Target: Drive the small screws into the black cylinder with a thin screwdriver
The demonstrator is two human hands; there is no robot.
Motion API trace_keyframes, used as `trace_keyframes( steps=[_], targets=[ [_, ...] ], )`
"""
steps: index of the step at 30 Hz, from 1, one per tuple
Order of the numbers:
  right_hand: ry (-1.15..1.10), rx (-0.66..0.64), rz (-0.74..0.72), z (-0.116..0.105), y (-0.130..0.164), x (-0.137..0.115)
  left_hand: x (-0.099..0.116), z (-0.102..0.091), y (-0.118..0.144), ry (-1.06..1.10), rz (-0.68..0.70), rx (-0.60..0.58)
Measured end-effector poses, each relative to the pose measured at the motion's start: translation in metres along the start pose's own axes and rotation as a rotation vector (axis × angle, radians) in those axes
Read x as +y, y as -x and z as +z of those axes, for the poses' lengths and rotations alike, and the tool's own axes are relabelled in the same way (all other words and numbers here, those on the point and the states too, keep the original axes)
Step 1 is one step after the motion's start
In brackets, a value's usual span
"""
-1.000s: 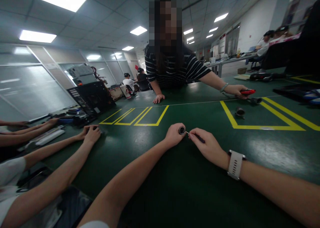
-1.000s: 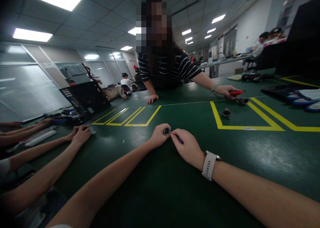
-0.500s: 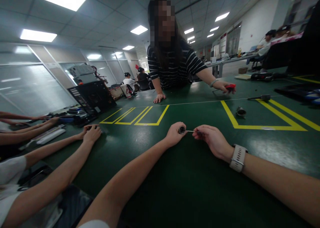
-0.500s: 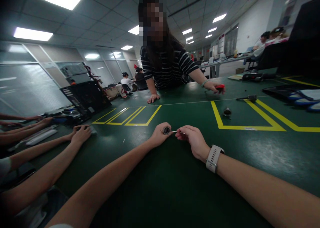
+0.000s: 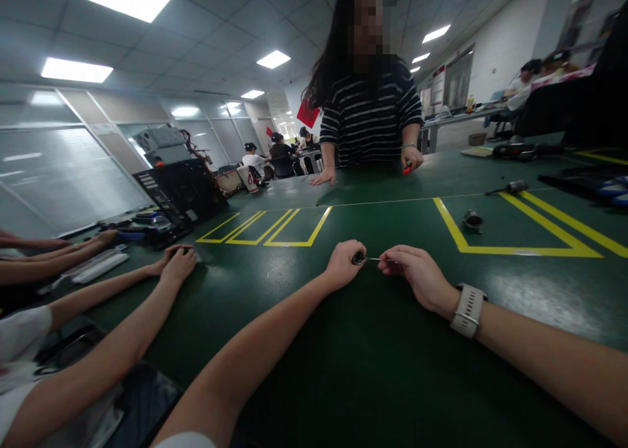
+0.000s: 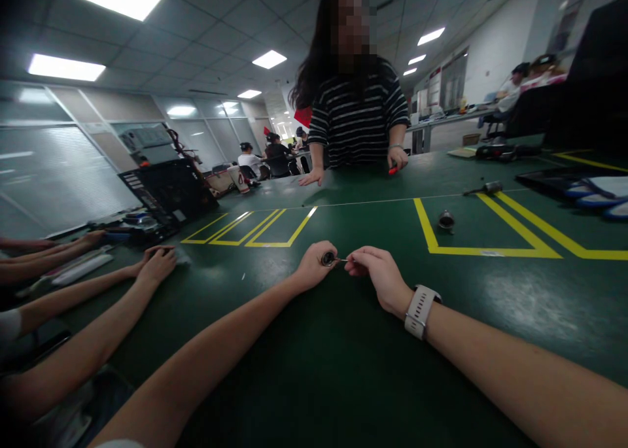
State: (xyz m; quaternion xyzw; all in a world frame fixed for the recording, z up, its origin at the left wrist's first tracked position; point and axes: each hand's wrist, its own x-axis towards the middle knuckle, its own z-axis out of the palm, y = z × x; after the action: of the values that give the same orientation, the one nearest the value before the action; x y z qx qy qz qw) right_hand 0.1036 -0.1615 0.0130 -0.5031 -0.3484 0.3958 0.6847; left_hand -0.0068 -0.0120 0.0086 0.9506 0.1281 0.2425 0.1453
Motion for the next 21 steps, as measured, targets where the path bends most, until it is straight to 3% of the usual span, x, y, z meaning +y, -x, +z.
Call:
trace_keyframes(
  steps=[9,16,21],
  targets=[
    [-0.121,0.022,0.090,-0.007,-0.007,0.004,-0.002,0.000,0.001,0.183,-0.004,-0.018],
    [0.185,-0.003,-0.145,0.004,0.004,-0.003,0.000,0.000,0.000,-0.006,0.029,-0.013],
    [0.039,-0.034,-0.032,-0.003,-0.002,0.003,-0.001,0.000,0.001,-0.007,0.006,-0.010]
  ],
)
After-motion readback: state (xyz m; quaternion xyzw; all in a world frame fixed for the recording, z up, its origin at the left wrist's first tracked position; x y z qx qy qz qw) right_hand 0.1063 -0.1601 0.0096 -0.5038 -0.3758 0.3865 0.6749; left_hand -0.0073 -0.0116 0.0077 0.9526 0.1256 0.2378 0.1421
